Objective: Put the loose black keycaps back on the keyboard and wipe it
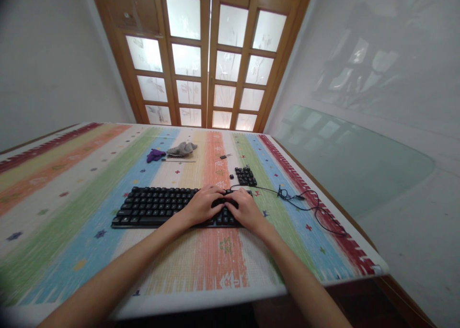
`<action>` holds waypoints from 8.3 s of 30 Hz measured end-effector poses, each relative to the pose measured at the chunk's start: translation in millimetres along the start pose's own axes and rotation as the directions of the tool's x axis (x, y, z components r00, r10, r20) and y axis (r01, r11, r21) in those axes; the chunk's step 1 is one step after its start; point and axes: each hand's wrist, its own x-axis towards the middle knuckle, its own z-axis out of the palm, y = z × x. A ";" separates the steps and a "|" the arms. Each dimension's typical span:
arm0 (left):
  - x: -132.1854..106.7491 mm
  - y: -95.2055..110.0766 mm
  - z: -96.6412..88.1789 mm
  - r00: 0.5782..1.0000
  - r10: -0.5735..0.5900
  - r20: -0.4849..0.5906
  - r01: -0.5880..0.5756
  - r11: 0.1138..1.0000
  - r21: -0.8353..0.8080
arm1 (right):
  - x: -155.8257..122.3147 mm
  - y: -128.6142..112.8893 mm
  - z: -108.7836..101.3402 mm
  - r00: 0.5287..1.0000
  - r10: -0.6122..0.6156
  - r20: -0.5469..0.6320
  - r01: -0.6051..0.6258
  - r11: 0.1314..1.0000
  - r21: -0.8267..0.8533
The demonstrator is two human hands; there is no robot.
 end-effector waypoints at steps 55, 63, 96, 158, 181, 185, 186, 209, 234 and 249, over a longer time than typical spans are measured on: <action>1.2 15.2 -1.1 0.996 -0.043 0.078 0.036 0.995 0.092 | -0.4 -2.0 7.1 0.988 0.149 -0.046 -0.145 0.986 0.078; 2.3 11.4 -1.4 0.999 -0.012 0.051 0.008 0.997 0.082 | 3.1 2.5 3.5 0.969 0.237 -0.070 -0.229 0.968 0.106; -11.9 11.2 0.6 0.991 -0.010 0.136 -0.005 0.994 0.110 | 82.4 54.4 2.3 0.950 0.307 0.047 -0.269 0.888 -0.372; -18.1 16.2 -0.6 0.966 0.045 0.255 -0.120 0.951 0.284 | 116.8 100.2 -5.1 0.918 0.389 0.080 -0.291 0.795 -0.532; -17.2 17.2 3.3 0.970 0.011 0.241 -0.072 0.966 0.248 | 108.3 86.8 -19.0 0.978 0.204 0.043 -0.181 0.936 -0.303; -16.7 16.1 2.1 0.971 -0.004 0.238 -0.051 0.973 0.224 | 79.9 69.8 -33.1 0.992 0.126 0.013 -0.125 0.991 -0.051; -16.7 15.9 2.0 0.972 -0.005 0.235 -0.048 0.974 0.221 | 70.7 65.3 -35.5 0.994 0.107 0.015 -0.107 0.994 -0.005; 6.5 19.8 -2.5 0.978 0.007 0.210 -0.026 0.996 0.086 | -7.3 44.9 -21.3 0.999 -0.020 -0.040 0.026 0.988 0.149; 14.9 20.3 2.8 0.985 0.066 0.161 -0.077 0.995 0.063 | -2.9 41.3 -30.4 0.997 -0.080 0.007 0.079 0.994 0.081; 17.1 19.8 0.6 0.984 0.066 0.166 -0.071 0.997 0.029 | -2.9 36.5 -29.8 0.993 -0.112 0.022 0.110 0.992 0.064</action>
